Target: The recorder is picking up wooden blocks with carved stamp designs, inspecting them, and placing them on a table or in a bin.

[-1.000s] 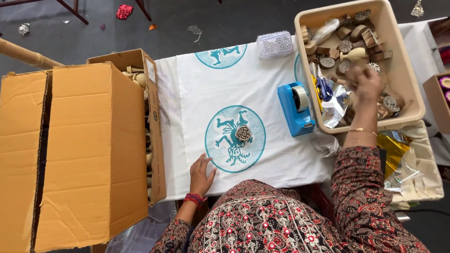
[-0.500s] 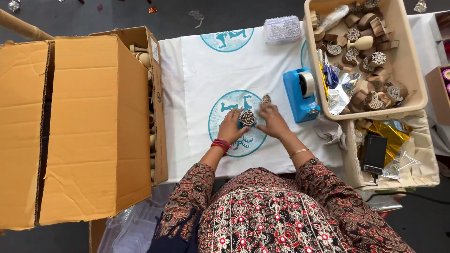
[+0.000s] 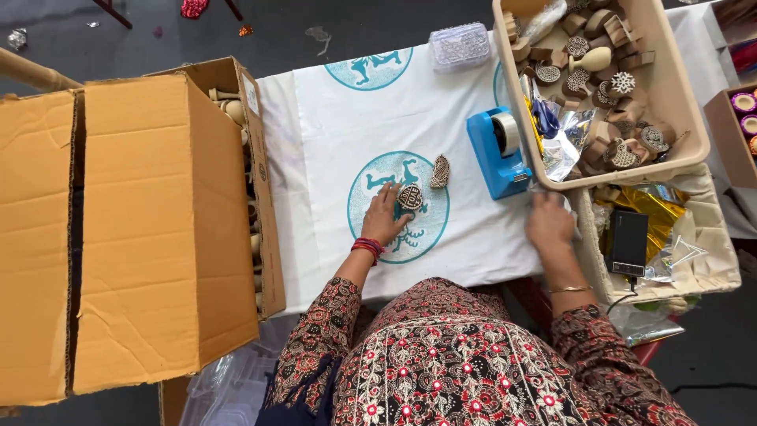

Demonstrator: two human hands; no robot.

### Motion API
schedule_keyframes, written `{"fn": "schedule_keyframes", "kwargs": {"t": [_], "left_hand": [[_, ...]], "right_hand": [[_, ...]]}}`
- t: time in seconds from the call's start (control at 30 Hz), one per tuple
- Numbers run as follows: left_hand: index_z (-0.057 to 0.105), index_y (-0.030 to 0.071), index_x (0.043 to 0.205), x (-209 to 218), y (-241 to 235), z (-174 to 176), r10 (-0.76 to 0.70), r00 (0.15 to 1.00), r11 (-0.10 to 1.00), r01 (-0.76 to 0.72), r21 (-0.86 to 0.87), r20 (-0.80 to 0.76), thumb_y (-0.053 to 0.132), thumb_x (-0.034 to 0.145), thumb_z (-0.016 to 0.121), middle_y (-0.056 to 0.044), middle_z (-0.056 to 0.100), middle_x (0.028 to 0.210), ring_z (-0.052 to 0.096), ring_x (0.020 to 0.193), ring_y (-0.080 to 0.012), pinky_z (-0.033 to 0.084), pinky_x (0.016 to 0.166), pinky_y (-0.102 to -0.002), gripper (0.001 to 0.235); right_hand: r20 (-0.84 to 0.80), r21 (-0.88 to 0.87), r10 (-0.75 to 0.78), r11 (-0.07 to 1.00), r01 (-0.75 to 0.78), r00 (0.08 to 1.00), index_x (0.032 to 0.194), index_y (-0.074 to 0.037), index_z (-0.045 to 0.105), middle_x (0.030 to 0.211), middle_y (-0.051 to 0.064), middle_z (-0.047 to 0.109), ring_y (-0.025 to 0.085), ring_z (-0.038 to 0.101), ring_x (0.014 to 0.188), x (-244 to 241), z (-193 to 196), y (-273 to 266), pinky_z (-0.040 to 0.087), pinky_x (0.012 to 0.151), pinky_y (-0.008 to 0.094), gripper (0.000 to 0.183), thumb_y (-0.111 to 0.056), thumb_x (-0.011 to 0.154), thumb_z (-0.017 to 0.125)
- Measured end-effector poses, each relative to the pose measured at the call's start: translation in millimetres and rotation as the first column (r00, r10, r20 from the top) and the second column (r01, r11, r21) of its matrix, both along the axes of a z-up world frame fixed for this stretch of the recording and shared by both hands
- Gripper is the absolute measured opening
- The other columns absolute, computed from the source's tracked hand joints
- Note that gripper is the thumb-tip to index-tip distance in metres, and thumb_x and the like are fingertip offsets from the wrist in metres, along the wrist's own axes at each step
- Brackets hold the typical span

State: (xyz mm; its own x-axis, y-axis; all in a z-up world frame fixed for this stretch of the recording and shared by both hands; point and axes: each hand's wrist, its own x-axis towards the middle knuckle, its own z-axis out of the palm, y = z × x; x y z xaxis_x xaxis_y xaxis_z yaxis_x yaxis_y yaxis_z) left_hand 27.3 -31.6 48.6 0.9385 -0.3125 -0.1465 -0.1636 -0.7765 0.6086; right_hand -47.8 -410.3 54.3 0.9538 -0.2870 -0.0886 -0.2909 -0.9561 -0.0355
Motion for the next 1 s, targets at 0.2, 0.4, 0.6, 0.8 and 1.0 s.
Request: {"fn": "schedule_keyframes", "kwargs": {"t": [0.2, 0.4, 0.6, 0.8, 1.0], "left_hand": [[0.04, 0.02, 0.149, 12.2, -17.4, -6.0, -0.072, 0.997, 0.995, 0.072, 0.064, -0.008, 0.034, 0.081, 0.082, -0.012, 0.038, 0.157, 0.049, 0.131, -0.033, 0.047, 0.106, -0.044, 0.081], [0.049, 0.016, 0.142, 3.8, -10.6, -4.6, -0.007, 1.0, 1.0, 0.007, -0.016, 0.003, 0.033, 0.078, 0.088, -0.009, 0.06, 0.131, 0.058, 0.125, -0.0299, 0.05, 0.109, -0.042, 0.076], [0.051, 0.015, 0.138, -0.7, -11.7, 1.0, 0.218, 0.972, 0.888, -0.236, -0.394, -0.091, 0.026, 0.068, 0.094, -0.014, 0.056, 0.129, 0.064, 0.115, -0.0273, 0.057, 0.099, -0.039, 0.082], [0.051, 0.017, 0.138, -6.0, -4.9, 32.6, 0.287, 0.947, 0.84, -0.322, -0.436, -0.145, 0.026, 0.069, 0.094, -0.014, 0.063, 0.126, 0.069, 0.109, -0.0249, 0.061, 0.091, -0.037, 0.082], [0.046, 0.016, 0.144, 4.4, 12.0, -13.2, 0.26, 0.927, 0.669, -0.376, -0.642, -0.272, 0.024, 0.072, 0.088, -0.01, 0.071, 0.117, 0.073, 0.1, -0.0193, 0.063, 0.084, -0.031, 0.083]], "right_hand": [[-0.182, -0.066, -0.06, 0.997, 0.049, 0.982, 0.13, -0.017, 0.067, 0.111, 0.02, 0.075, 0.04, 0.073, 0.098, -15.0, -76.0, -47.8, 0.059, 0.086, 0.053, 0.033, -0.02, 0.098, 0.057], [-0.274, 0.428, 0.235, 0.898, -0.101, 0.932, 0.118, -0.022, 0.076, 0.103, 0.015, 0.077, 0.036, 0.074, 0.096, 7.8, -37.8, -12.1, 0.058, 0.085, 0.046, 0.039, -0.036, 0.082, 0.076], [0.41, 0.766, 0.152, 0.477, -0.43, 0.899, 0.119, -0.01, 0.075, 0.093, 0.009, 0.073, 0.022, 0.065, 0.082, 45.8, 34.4, 116.3, 0.053, 0.066, 0.035, 0.029, -0.026, 0.095, 0.073], [0.196, 0.971, -0.223, 0.177, -0.158, 0.955, 0.104, -0.006, 0.074, 0.094, 0.005, 0.074, 0.01, 0.068, 0.083, 76.3, 47.4, 151.6, 0.056, 0.069, 0.026, 0.018, -0.021, 0.095, 0.078], [0.254, 0.964, -0.312, 0.007, -0.265, 0.915, 0.118, -0.013, 0.063, 0.108, 0.0, 0.069, 0.008, 0.067, 0.097, 78.6, 58.0, 109.3, 0.058, 0.082, 0.024, 0.032, -0.008, 0.09, 0.076]]}}
